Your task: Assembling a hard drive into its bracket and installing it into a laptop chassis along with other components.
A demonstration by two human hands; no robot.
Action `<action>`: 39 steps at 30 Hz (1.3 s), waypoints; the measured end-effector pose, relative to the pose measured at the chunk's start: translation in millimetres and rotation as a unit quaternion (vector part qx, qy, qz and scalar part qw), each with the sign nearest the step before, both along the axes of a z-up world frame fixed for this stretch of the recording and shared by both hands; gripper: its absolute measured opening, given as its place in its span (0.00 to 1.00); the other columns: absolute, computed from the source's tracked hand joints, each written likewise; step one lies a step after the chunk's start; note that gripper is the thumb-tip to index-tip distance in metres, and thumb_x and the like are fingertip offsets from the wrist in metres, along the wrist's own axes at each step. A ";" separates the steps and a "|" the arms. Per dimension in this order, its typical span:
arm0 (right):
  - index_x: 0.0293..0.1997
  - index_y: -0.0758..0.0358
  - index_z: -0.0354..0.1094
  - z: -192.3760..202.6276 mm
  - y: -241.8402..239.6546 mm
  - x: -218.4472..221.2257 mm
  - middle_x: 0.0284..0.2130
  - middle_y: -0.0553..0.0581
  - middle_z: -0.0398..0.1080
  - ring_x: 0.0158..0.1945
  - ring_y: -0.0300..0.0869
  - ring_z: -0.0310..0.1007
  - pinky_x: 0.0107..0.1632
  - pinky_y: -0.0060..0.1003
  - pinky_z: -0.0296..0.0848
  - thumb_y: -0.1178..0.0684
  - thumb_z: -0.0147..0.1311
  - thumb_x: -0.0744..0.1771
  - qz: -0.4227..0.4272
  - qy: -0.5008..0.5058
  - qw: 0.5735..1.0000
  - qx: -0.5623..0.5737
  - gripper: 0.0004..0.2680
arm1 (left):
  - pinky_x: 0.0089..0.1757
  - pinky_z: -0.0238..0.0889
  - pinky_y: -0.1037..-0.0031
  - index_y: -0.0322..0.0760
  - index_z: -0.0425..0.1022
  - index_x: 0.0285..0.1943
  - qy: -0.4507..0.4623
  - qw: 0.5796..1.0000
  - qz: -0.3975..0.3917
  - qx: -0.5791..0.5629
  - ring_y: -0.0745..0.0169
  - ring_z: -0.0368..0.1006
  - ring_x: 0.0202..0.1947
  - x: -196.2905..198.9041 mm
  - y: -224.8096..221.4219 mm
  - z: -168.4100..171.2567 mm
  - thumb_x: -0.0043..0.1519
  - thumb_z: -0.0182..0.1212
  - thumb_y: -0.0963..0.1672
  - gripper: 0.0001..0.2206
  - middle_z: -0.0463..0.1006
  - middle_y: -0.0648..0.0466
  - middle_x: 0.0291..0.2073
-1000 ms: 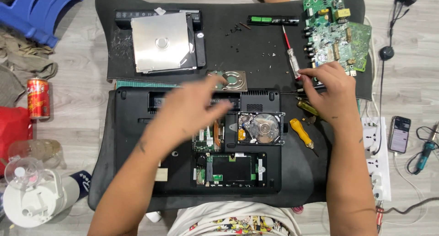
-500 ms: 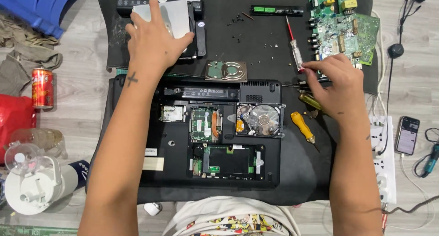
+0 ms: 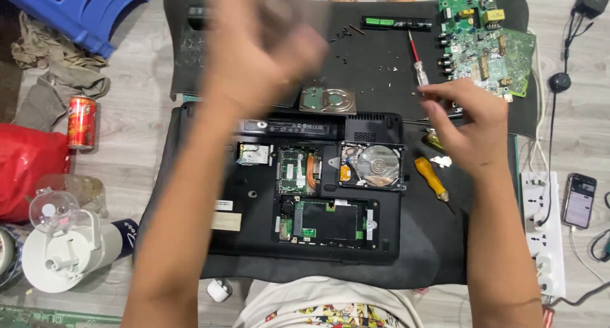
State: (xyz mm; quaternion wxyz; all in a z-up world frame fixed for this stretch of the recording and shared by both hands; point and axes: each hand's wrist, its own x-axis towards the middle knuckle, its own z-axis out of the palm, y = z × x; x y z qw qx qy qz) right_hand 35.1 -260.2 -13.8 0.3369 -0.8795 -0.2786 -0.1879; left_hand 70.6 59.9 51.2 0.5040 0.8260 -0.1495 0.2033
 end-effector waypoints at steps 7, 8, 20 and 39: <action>0.26 0.61 0.60 -47.1 -17.6 -5.2 0.21 0.46 0.57 0.27 0.33 0.52 0.31 0.31 0.52 0.42 0.49 0.69 0.032 0.223 0.959 0.173 0.15 | 0.60 0.65 0.42 0.51 0.57 0.67 -0.073 0.948 -0.070 0.303 0.35 0.54 0.71 -46.3 -86.1 -47.3 0.48 0.81 0.61 0.43 0.49 0.45 0.72; 0.23 0.59 0.57 -46.3 -16.9 -6.6 0.21 0.43 0.55 0.28 0.33 0.50 0.33 0.31 0.52 0.51 0.53 0.70 0.004 0.206 0.965 0.164 0.14 | 0.58 0.67 0.43 0.52 0.58 0.67 -0.099 0.938 -0.062 0.327 0.35 0.55 0.71 -49.7 -89.3 -49.3 0.50 0.81 0.62 0.43 0.48 0.45 0.73; 0.58 0.62 0.61 -27.9 -50.5 13.1 0.53 0.60 0.67 0.56 0.48 0.69 0.58 0.46 0.76 0.51 0.59 0.71 -0.140 0.046 0.865 0.479 0.13 | 0.48 0.59 0.47 0.41 0.60 0.65 0.238 0.928 0.133 0.253 0.34 0.63 0.54 27.4 57.4 -46.0 0.61 0.58 0.50 0.25 0.65 0.39 0.56; 0.66 0.61 0.56 -13.6 -43.4 10.2 0.61 0.67 0.59 0.63 0.55 0.61 0.66 0.48 0.67 0.64 0.48 0.72 -0.045 0.024 0.894 0.446 0.14 | 0.54 0.55 0.58 0.33 0.72 0.55 0.040 0.979 -0.033 0.195 0.45 0.66 0.56 22.0 45.7 -63.3 0.63 0.54 0.41 0.12 0.72 0.44 0.51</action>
